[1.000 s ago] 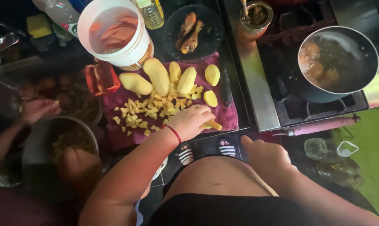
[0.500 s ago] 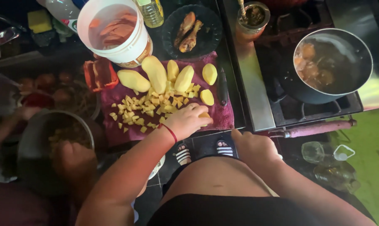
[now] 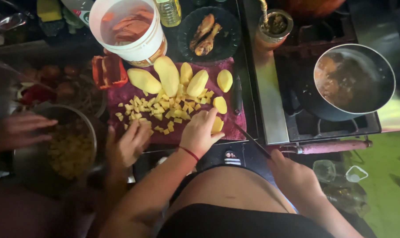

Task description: Slicing potatoes on a cutting board using a knife and transferring them to a pot

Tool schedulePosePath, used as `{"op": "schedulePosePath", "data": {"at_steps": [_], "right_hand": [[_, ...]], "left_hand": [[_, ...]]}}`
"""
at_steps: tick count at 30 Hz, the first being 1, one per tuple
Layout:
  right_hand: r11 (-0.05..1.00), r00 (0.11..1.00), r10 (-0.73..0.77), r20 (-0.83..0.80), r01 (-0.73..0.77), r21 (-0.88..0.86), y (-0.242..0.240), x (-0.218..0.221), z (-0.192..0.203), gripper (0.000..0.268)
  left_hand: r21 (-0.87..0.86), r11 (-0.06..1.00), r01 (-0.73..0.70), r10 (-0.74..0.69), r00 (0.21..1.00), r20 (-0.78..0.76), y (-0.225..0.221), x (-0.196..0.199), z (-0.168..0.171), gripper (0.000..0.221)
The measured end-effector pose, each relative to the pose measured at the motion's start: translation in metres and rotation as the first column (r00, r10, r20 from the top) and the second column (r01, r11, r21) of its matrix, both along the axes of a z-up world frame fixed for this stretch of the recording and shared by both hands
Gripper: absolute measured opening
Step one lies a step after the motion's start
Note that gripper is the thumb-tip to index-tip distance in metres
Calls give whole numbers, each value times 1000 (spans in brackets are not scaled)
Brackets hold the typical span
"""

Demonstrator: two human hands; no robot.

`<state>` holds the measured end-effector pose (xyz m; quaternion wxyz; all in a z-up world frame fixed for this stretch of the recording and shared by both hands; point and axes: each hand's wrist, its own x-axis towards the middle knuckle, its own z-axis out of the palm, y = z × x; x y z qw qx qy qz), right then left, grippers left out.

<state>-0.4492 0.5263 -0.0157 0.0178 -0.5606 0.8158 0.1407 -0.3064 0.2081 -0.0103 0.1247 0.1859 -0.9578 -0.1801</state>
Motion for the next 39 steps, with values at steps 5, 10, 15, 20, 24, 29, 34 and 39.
{"op": "schedulePosePath", "data": {"at_steps": [5,10,15,20,24,29,34,39], "right_hand": [[998,994,23,-107,-29,-56,-29,5,-13,14],[990,976,49,-213,-76,-118,-45,10,11,29],[998,999,-43,-17,42,-56,-62,17,13,21],[999,1000,-30,1,30,42,-72,19,19,13],[997,996,13,-90,-20,-75,-92,31,-3,11],[978,971,-184,156,196,-69,-99,23,-38,18],[966,988,-75,-133,38,-257,-93,28,-11,12],[954,960,43,-276,-122,-275,-91,30,16,20]], "left_hand": [[193,979,-60,96,979,-182,10,21,-16,67],[162,983,-82,124,955,-269,17,29,-20,42],[116,987,-111,142,941,-308,21,26,-24,38],[101,989,-111,137,941,-308,23,26,-20,26],[-19,982,-190,170,915,-367,19,20,-43,32],[-27,981,-193,170,914,-368,16,22,-48,33],[-14,982,-189,173,920,-353,17,26,-56,32],[7,979,-203,194,923,-333,18,28,-51,29]]}}
